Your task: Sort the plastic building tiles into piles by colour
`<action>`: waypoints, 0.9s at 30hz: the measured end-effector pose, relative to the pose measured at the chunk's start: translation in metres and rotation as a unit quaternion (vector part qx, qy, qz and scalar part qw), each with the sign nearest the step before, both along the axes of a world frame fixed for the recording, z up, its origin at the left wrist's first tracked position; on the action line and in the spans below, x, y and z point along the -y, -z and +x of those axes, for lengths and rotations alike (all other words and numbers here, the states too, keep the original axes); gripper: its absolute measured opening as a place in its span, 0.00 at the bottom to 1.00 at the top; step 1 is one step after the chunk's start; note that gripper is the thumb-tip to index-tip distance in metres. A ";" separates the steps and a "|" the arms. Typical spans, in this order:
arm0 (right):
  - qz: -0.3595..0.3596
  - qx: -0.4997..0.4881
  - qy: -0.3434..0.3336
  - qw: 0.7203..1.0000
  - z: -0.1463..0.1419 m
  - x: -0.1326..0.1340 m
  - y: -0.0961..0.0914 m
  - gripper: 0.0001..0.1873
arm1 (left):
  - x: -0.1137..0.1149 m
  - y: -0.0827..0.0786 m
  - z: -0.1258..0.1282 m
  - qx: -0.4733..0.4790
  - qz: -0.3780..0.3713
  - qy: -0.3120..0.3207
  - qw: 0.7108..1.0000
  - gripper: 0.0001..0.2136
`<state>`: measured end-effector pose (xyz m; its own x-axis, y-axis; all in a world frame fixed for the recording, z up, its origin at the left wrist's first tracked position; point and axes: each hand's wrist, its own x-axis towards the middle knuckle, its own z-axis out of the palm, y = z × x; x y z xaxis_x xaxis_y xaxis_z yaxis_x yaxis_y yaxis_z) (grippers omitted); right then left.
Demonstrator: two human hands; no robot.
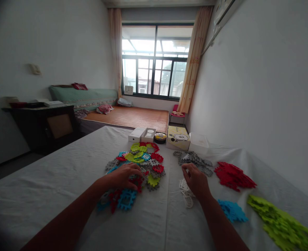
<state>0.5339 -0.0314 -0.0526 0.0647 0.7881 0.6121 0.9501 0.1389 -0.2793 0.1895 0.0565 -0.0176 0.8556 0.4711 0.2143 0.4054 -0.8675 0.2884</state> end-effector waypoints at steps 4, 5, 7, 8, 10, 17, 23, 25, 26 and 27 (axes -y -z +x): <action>-0.010 -0.016 -0.025 1.000 -0.011 0.002 -0.003 0.11 | -0.003 -0.001 0.002 0.019 -0.004 -0.030 0.999 0.16; -0.013 -0.022 -0.034 0.999 -0.016 0.002 -0.004 0.11 | -0.003 -0.001 0.002 0.027 -0.009 -0.038 0.999 0.14; -0.019 -0.035 -0.055 0.998 -0.026 0.004 -0.006 0.11 | -0.001 -0.003 0.004 0.051 -0.022 -0.049 0.997 0.10; -0.022 -0.044 -0.067 0.997 -0.031 0.004 -0.007 0.11 | 0.000 -0.005 0.005 0.065 -0.030 -0.052 0.996 0.08; -0.030 -0.068 -0.093 0.993 -0.045 0.006 -0.009 0.11 | 0.003 -0.007 0.008 0.096 -0.051 -0.051 0.993 0.07; -0.152 -0.250 -0.221 0.930 -0.097 0.017 -0.020 0.17 | 0.021 -0.003 0.030 0.199 -0.088 0.040 0.975 0.08; -0.221 -0.433 -0.253 0.836 -0.104 0.016 -0.023 0.20 | 0.029 0.004 0.037 0.207 0.037 0.090 0.974 0.09; -0.228 -0.480 -0.259 0.807 -0.102 0.016 -0.025 0.22 | 0.029 0.005 0.037 0.213 0.078 0.086 0.970 0.09; -0.232 -0.494 -0.260 0.796 -0.102 0.016 -0.025 0.22 | 0.029 0.005 0.037 0.213 0.091 0.086 0.969 0.09; -0.237 -0.505 -0.261 0.788 -0.101 0.016 -0.026 0.23 | 0.029 0.006 0.037 0.208 0.098 0.086 0.970 0.09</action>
<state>0.4332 -0.0471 -0.0269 -0.0791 0.9931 0.0862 0.0586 0.0909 -0.9941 0.2265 0.0274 -0.0237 0.7385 0.2456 0.6280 0.1348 -0.9663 0.2194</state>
